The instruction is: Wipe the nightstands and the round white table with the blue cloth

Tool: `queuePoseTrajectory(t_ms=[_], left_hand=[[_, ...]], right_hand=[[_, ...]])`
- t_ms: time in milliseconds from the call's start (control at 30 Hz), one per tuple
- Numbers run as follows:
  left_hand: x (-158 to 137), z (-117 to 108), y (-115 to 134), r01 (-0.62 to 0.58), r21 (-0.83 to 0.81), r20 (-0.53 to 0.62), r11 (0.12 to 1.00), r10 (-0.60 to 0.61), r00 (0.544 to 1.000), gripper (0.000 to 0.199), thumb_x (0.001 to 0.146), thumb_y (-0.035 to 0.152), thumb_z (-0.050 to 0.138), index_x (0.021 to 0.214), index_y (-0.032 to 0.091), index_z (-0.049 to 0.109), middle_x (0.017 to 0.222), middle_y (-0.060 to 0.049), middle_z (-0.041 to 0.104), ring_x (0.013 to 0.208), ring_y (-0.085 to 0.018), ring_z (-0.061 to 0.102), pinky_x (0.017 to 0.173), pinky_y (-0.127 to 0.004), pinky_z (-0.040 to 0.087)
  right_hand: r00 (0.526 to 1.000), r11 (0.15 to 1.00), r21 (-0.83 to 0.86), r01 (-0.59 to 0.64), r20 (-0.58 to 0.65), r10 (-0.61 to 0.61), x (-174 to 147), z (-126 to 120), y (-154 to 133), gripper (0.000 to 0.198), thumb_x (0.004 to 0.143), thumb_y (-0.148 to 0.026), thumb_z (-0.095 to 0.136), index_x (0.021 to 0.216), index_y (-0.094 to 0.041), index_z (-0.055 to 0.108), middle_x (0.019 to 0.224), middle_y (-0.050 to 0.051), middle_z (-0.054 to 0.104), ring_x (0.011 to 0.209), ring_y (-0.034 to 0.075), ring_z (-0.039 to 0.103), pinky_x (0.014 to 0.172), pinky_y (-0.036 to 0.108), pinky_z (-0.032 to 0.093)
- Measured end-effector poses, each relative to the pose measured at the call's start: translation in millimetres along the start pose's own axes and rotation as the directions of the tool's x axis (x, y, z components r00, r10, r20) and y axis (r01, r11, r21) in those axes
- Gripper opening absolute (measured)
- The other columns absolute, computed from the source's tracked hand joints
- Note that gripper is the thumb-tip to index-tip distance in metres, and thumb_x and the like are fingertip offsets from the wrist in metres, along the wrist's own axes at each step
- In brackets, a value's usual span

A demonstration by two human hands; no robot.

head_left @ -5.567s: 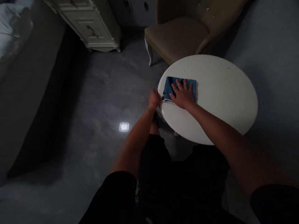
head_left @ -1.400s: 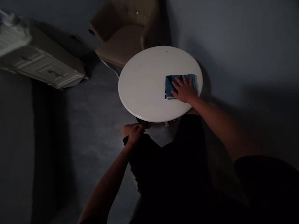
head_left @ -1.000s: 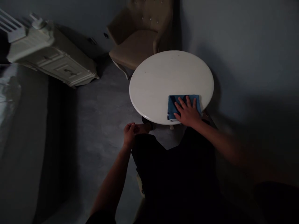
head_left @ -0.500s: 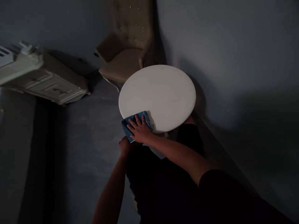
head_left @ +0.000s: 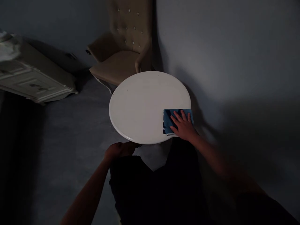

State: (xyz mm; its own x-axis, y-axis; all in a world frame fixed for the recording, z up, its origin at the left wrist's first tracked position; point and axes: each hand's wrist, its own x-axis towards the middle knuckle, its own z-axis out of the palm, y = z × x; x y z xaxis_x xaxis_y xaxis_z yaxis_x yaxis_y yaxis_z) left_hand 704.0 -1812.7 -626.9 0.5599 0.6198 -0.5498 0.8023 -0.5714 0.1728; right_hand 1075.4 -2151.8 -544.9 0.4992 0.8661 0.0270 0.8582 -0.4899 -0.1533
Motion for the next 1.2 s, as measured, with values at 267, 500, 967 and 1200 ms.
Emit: queuePoseTrajectory(t_ms=[267, 500, 967, 1200], left_hand=[[8.9, -7.5, 6.8, 0.04, -0.068, -0.003, 0.997, -0.041, 0.999, 0.068, 0.1, 0.076, 0.051, 0.115, 0.026, 0.094, 0.13, -0.02, 0.09, 0.12, -0.048, 0.083, 0.092, -0.047, 0.061], [25.2, -14.5, -0.4, 0.149, -0.133, 0.039, 0.98, -0.145, 0.989, 0.074, 0.1, 0.082, 0.048, 0.121, 0.029, 0.094, 0.127, -0.02, 0.09, 0.117, -0.052, 0.083, 0.087, -0.05, 0.06], [40.4, -11.6, -12.9, 0.179, -0.083, 0.079, 0.98, -0.172, 0.982, 0.075, 0.105, 0.072, 0.04, 0.13, 0.025, 0.093, 0.135, -0.02, 0.088, 0.122, -0.049, 0.082, 0.089, -0.048, 0.061], [26.6, -11.7, -5.2, 0.15, -0.131, 0.021, 0.98, -0.149, 0.989, 0.073, 0.104, 0.075, 0.043, 0.122, 0.024, 0.092, 0.134, -0.02, 0.089, 0.118, -0.046, 0.083, 0.086, -0.044, 0.06]], right_hand=[[0.996, 0.993, -0.078, -0.084, 0.013, 0.085, 76.2, -14.1, 50.2, 0.076, 0.115, -0.062, 0.049, 0.186, -0.033, 0.049, 0.197, 0.006, 0.032, 0.182, 0.055, 0.02, 0.142, 0.09, 0.019], [0.988, 0.979, -0.14, -0.151, -0.063, 0.143, 215.4, -18.8, 105.0, 0.08, 0.12, -0.069, 0.036, 0.186, -0.026, 0.045, 0.195, 0.017, 0.035, 0.178, 0.057, 0.029, 0.134, 0.094, 0.029], [0.987, 0.973, -0.172, -0.156, -0.069, 0.146, 362.0, -16.6, 136.4, 0.084, 0.125, -0.06, 0.032, 0.188, -0.004, 0.031, 0.189, 0.035, 0.035, 0.166, 0.052, 0.051, 0.129, 0.073, 0.049], [0.969, 0.947, -0.213, -0.242, -0.111, 0.222, 239.8, -22.7, 113.3, 0.081, 0.122, -0.062, 0.037, 0.187, -0.013, 0.041, 0.193, 0.028, 0.034, 0.168, 0.061, 0.044, 0.124, 0.089, 0.047]])
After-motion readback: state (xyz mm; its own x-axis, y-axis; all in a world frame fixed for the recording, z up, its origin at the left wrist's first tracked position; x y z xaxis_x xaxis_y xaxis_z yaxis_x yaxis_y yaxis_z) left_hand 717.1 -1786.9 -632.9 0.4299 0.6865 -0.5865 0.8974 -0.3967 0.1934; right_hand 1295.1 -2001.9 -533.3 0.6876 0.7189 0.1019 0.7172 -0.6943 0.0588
